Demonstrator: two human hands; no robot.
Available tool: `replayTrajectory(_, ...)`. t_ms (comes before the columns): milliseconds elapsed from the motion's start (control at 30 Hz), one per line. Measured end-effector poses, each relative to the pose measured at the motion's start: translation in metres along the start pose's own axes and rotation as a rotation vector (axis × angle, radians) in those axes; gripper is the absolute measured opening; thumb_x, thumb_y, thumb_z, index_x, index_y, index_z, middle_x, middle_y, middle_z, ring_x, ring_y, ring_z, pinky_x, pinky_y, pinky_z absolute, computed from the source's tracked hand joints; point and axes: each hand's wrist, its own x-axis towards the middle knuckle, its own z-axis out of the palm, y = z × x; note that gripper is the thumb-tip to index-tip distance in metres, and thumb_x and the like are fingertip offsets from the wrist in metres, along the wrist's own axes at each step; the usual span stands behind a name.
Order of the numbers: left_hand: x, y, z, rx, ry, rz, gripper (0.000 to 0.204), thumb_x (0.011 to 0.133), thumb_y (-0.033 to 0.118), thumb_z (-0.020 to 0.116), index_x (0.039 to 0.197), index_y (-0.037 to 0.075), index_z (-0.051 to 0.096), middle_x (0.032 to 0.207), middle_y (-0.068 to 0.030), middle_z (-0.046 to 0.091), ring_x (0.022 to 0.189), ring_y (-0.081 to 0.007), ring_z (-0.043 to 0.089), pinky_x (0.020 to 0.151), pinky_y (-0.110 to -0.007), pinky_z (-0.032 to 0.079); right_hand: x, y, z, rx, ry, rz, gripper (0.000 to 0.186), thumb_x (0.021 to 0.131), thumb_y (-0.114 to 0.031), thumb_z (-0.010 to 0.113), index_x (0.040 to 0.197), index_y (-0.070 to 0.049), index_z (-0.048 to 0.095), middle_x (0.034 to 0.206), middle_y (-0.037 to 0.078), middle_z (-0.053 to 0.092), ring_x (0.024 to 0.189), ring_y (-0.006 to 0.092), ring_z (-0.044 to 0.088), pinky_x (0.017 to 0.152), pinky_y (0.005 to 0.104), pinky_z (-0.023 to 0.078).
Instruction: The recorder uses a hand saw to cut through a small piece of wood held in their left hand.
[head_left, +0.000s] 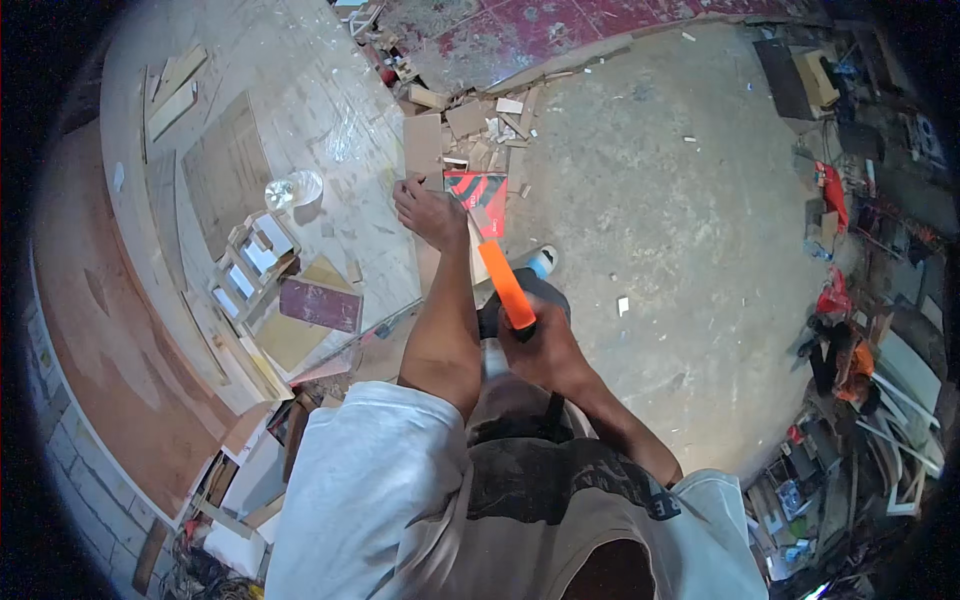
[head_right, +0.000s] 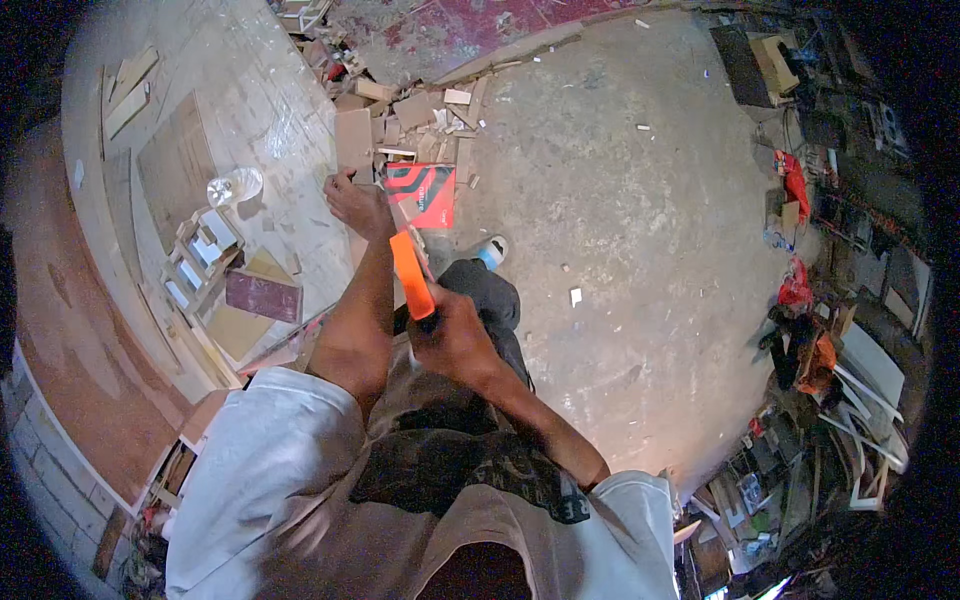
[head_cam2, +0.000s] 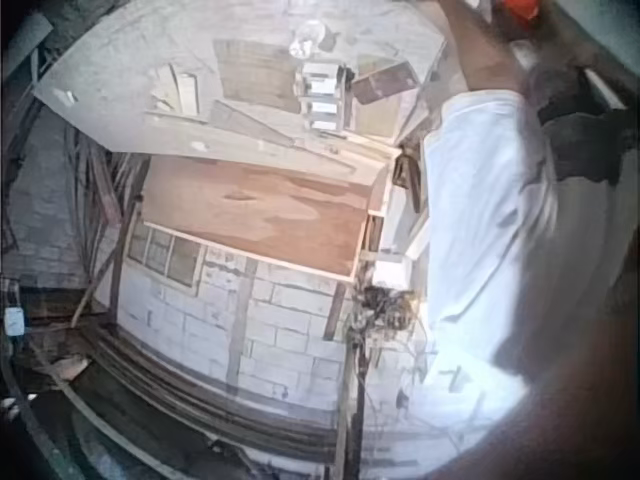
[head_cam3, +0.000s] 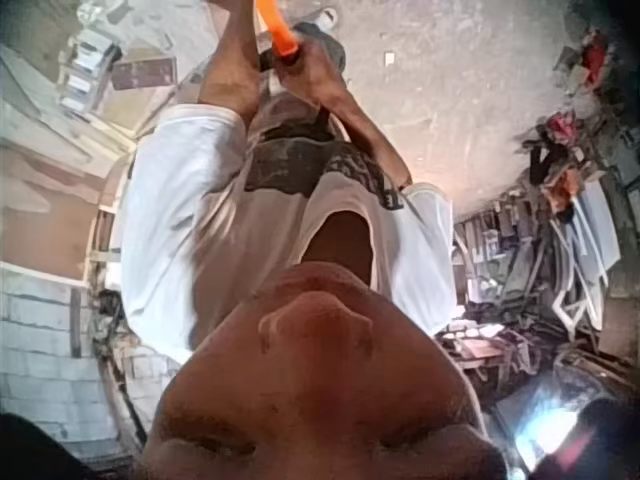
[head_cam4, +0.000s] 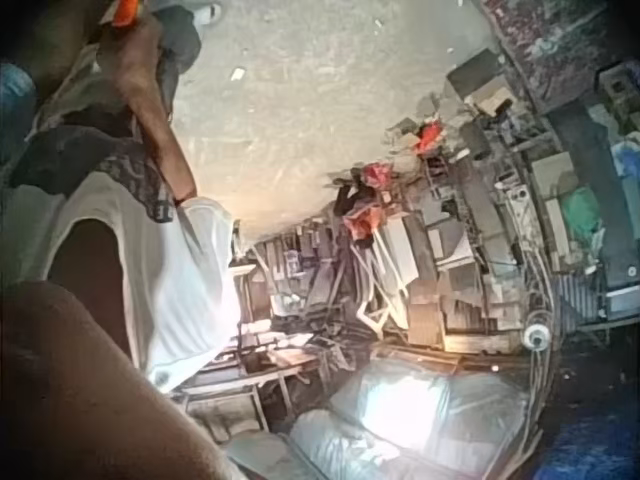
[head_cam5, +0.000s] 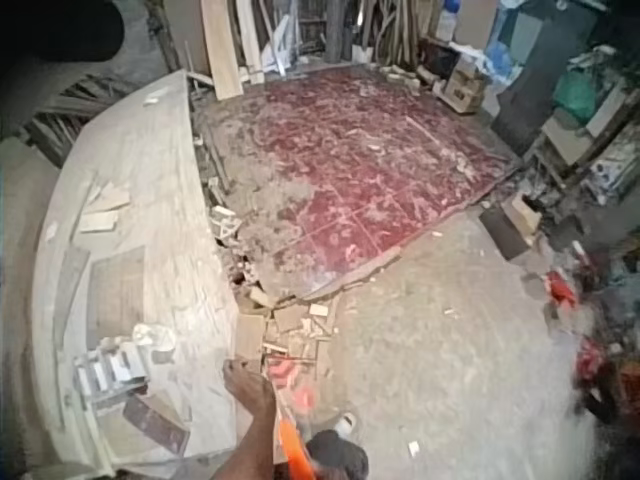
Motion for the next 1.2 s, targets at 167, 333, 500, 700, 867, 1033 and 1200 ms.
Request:
replayTrajectory(167,-0.005,-0.007,0.005,0.021,0.010,0.028,0.029,0.077,0.003,0.053,0.104,0.013,0.052,0.117,-0.0080,0.050,0.107,-0.0269,0.050,0.092,-0.039,0.038,-0.006,0.000,0.005,-0.002,-0.010,0.027,0.014,0.081,0.001,0.059,0.095,0.003,0.057,0.073,0.014,0.059,0.073,0.0118,0.056,0.066,0.0320,0.047)
replayTrajectory(333,-0.003,-0.009,0.006,-0.007,0.033,0.041,0.028,0.078,0.003,0.052,0.104,0.012,0.053,0.116,-0.0091,0.050,0.109,-0.0268,0.050,0.092,-0.039,0.039,-0.007,-0.010,0.007,-0.062,0.017,0.001,0.016,0.079,0.001,0.060,0.095,0.003,0.057,0.074,0.019,0.061,0.070,0.0205,0.063,0.065,0.0349,0.048)
replayTrajectory(500,-0.003,-0.005,0.006,-0.037,0.037,0.057,0.027,0.078,0.003,0.052,0.104,0.012,0.053,0.115,-0.0092,0.051,0.110,-0.0268,0.050,0.093,-0.040,0.039,-0.001,-0.011,0.008,-0.091,0.045,-0.021,0.016,0.078,0.001,0.059,0.093,0.004,0.057,0.072,0.021,0.060,0.066,0.0261,0.064,0.063,0.0362,0.048)
replayTrajectory(700,-0.001,-0.008,0.008,-0.010,0.063,0.061,0.027,0.079,0.003,0.052,0.104,0.013,0.054,0.114,-0.0089,0.051,0.108,-0.0270,0.051,0.091,-0.040,0.040,-0.004,-0.011,0.012,-0.120,0.077,-0.100,0.015,0.075,0.000,0.060,0.089,0.004,0.055,0.071,0.022,0.059,0.063,0.0310,0.060,0.061,0.0361,0.047)
replayTrajectory(867,-0.001,-0.009,0.010,0.021,0.047,0.027,0.026,0.078,0.005,0.051,0.103,0.014,0.054,0.114,-0.0073,0.051,0.106,-0.0266,0.052,0.090,-0.039,0.040,-0.007,-0.008,0.016,-0.142,0.064,-0.093,0.020,0.074,0.001,0.059,0.093,0.003,0.057,0.072,0.022,0.059,0.062,0.0351,0.056,0.061,0.0357,0.048)
replayTrajectory(1033,-0.003,-0.006,0.010,-0.017,0.073,0.058,0.026,0.078,0.006,0.052,0.103,0.014,0.054,0.114,-0.0066,0.052,0.107,-0.0259,0.052,0.090,-0.039,0.040,-0.007,-0.007,0.017,-0.108,0.068,-0.083,0.026,0.072,0.002,0.059,0.098,0.002,0.057,0.074,0.023,0.058,0.065,0.0383,0.059,0.061,0.0356,0.048)
replayTrajectory(1200,-0.001,-0.016,0.017,0.031,0.132,0.083,0.028,0.077,0.006,0.054,0.103,0.015,0.053,0.114,-0.0058,0.051,0.105,-0.0250,0.053,0.088,-0.038,0.041,-0.012,-0.018,0.016,-0.154,0.000,-0.065,0.028,0.072,-0.002,0.063,0.099,0.003,0.055,0.080,0.028,0.061,0.080,0.0478,0.059,0.066,0.0480,0.050)
